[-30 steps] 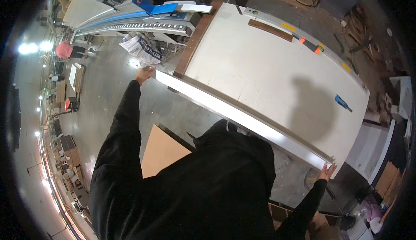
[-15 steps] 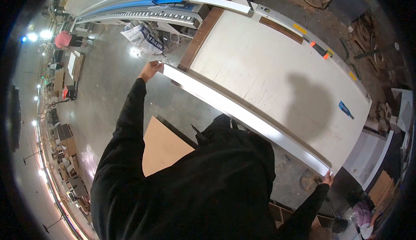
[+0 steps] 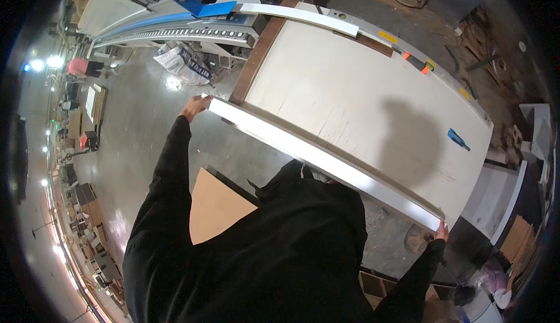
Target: Preparing and measuring long white edge banding strips on a work table in a furniture manufacturing facility.
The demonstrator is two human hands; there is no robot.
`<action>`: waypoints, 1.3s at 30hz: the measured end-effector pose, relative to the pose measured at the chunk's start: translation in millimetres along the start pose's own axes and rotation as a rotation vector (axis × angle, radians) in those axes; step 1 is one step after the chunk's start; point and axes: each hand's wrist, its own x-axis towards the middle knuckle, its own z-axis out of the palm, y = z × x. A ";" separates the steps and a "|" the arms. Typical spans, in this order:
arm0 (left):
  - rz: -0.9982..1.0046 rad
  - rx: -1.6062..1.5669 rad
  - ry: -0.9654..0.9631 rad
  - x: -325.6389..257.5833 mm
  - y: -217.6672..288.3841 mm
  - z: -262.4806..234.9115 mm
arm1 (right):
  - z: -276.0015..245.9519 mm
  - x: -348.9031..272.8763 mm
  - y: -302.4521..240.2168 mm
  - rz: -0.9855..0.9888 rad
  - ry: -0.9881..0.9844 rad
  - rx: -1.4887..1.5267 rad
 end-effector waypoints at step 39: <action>-0.163 -0.032 0.030 42.3 8.1 -9.4 | 26.2 -21.6 -5.9 0.163 0.154 0.067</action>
